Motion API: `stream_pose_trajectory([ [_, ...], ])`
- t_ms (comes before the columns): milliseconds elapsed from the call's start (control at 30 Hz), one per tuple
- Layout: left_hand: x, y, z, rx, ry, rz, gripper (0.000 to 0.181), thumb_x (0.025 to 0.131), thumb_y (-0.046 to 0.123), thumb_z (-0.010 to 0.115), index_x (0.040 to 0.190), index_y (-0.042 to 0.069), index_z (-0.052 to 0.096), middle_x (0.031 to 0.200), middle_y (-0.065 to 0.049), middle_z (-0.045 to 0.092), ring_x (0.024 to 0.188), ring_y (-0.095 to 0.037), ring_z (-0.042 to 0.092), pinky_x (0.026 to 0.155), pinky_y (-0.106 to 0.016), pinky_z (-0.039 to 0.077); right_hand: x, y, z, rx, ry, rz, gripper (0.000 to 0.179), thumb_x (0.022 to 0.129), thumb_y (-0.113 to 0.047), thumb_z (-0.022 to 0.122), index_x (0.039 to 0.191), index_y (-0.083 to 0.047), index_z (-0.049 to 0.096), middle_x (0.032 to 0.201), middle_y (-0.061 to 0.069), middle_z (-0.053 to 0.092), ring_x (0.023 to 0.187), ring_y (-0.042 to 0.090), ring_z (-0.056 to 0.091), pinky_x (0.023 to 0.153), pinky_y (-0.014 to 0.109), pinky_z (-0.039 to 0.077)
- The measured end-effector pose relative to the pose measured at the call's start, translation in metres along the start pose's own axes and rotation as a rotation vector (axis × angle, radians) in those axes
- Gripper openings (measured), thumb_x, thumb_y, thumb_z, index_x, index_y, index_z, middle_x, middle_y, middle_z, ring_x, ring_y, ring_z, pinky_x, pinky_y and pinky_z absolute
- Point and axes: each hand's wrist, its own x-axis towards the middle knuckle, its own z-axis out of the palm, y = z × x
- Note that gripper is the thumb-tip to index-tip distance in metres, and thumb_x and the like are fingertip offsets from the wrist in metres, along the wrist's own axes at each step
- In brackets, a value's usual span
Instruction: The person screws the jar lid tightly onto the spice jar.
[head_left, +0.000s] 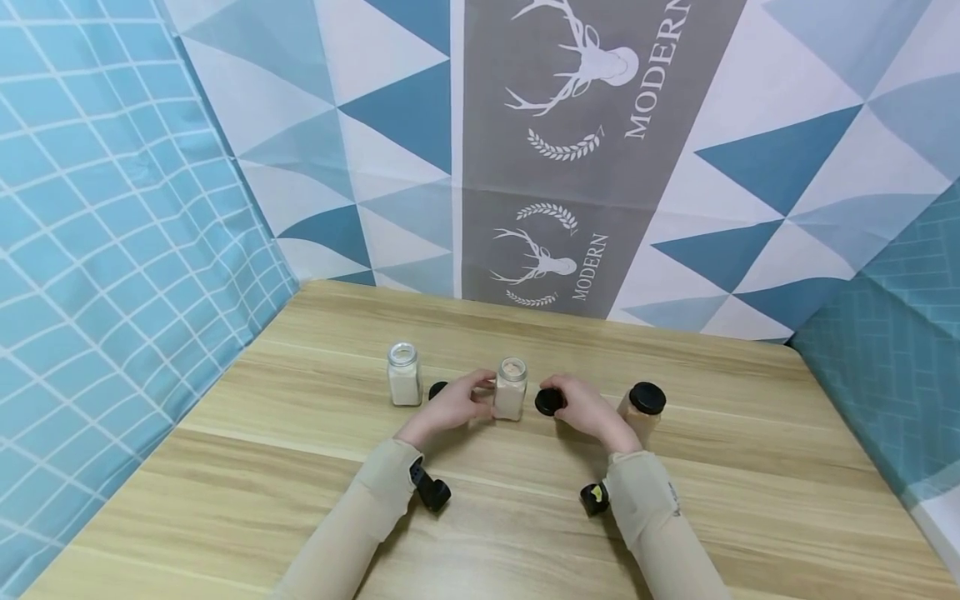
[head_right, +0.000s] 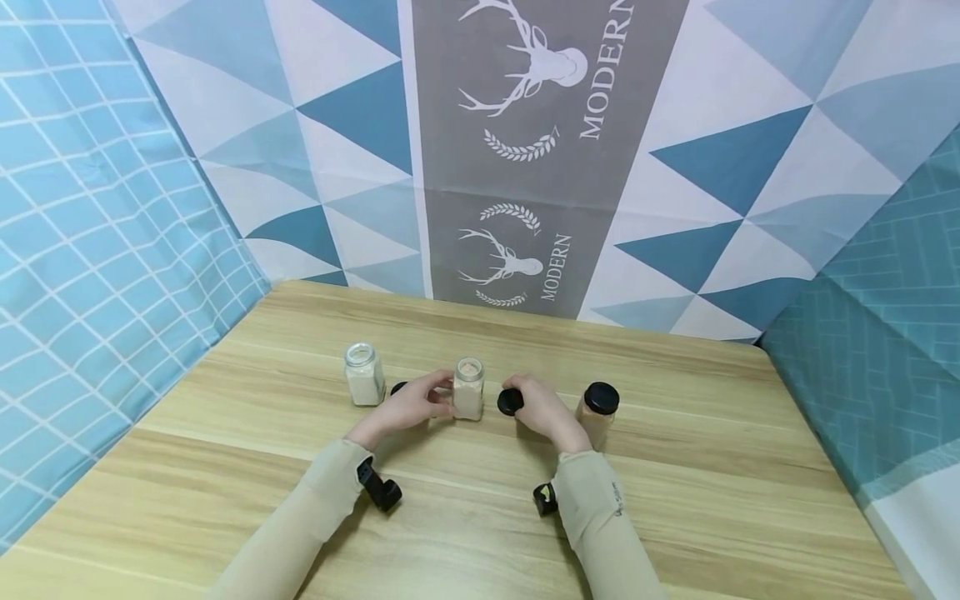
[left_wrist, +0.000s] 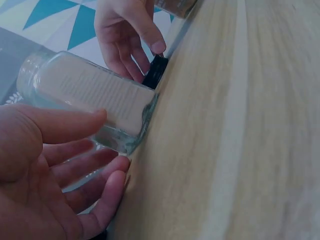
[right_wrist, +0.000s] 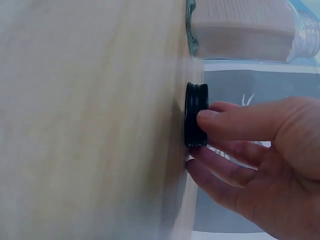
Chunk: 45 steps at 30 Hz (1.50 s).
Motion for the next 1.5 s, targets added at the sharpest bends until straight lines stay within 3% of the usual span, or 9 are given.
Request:
stream_pose_trajectory([
  [500, -0.001, -0.003, 0.000, 0.038, 0.006, 0.008, 0.050, 0.083, 0.016, 0.065, 0.129, 0.006, 0.047, 0.127, -0.013, 0.053, 0.108, -0.029, 0.055, 0.094, -0.041, 0.043, -0.003, -0.003, 0.003, -0.043, 0.018, 0.050, 0.039, 0.079, 0.006, 0.060, 0.117, 0.002, 0.054, 0.117, 0.019, 0.055, 0.109, 0.035, 0.052, 0.094, 0.048, 0.041],
  [733, 0.001, -0.008, 0.002, 0.005, -0.003, 0.022, 0.049, 0.083, 0.014, 0.064, 0.129, 0.005, 0.047, 0.127, -0.014, 0.052, 0.111, -0.033, 0.053, 0.096, -0.043, 0.042, -0.006, -0.003, 0.003, -0.053, 0.046, 0.015, 0.037, 0.083, 0.003, 0.058, 0.119, 0.004, 0.053, 0.119, 0.020, 0.055, 0.113, 0.036, 0.050, 0.096, 0.047, 0.039],
  [967, -0.001, -0.007, 0.002, 0.020, 0.011, 0.014, 0.050, 0.082, 0.017, 0.066, 0.128, 0.008, 0.048, 0.126, -0.013, 0.054, 0.111, -0.033, 0.053, 0.095, -0.045, 0.041, -0.012, -0.011, -0.002, 0.005, 0.094, 0.019, 0.038, 0.088, -0.004, 0.056, 0.124, 0.002, 0.050, 0.123, 0.022, 0.052, 0.114, 0.036, 0.050, 0.093, 0.047, 0.042],
  [1200, 0.000, -0.006, 0.001, 0.031, 0.016, 0.015, 0.049, 0.083, 0.017, 0.066, 0.128, 0.008, 0.049, 0.126, -0.012, 0.054, 0.111, -0.032, 0.053, 0.096, -0.044, 0.041, -0.012, -0.015, -0.008, 0.055, 0.146, 0.021, 0.037, 0.090, -0.013, 0.055, 0.124, 0.000, 0.051, 0.119, 0.021, 0.054, 0.104, 0.033, 0.055, 0.085, 0.046, 0.047],
  [1500, 0.000, -0.006, 0.001, 0.047, 0.012, 0.025, 0.049, 0.082, 0.017, 0.066, 0.127, 0.007, 0.049, 0.124, -0.013, 0.055, 0.111, -0.031, 0.053, 0.096, -0.042, 0.041, -0.010, -0.023, -0.014, 0.138, 0.235, 0.038, 0.037, 0.093, -0.020, 0.051, 0.126, -0.002, 0.051, 0.120, 0.019, 0.055, 0.104, 0.031, 0.056, 0.087, 0.045, 0.047],
])
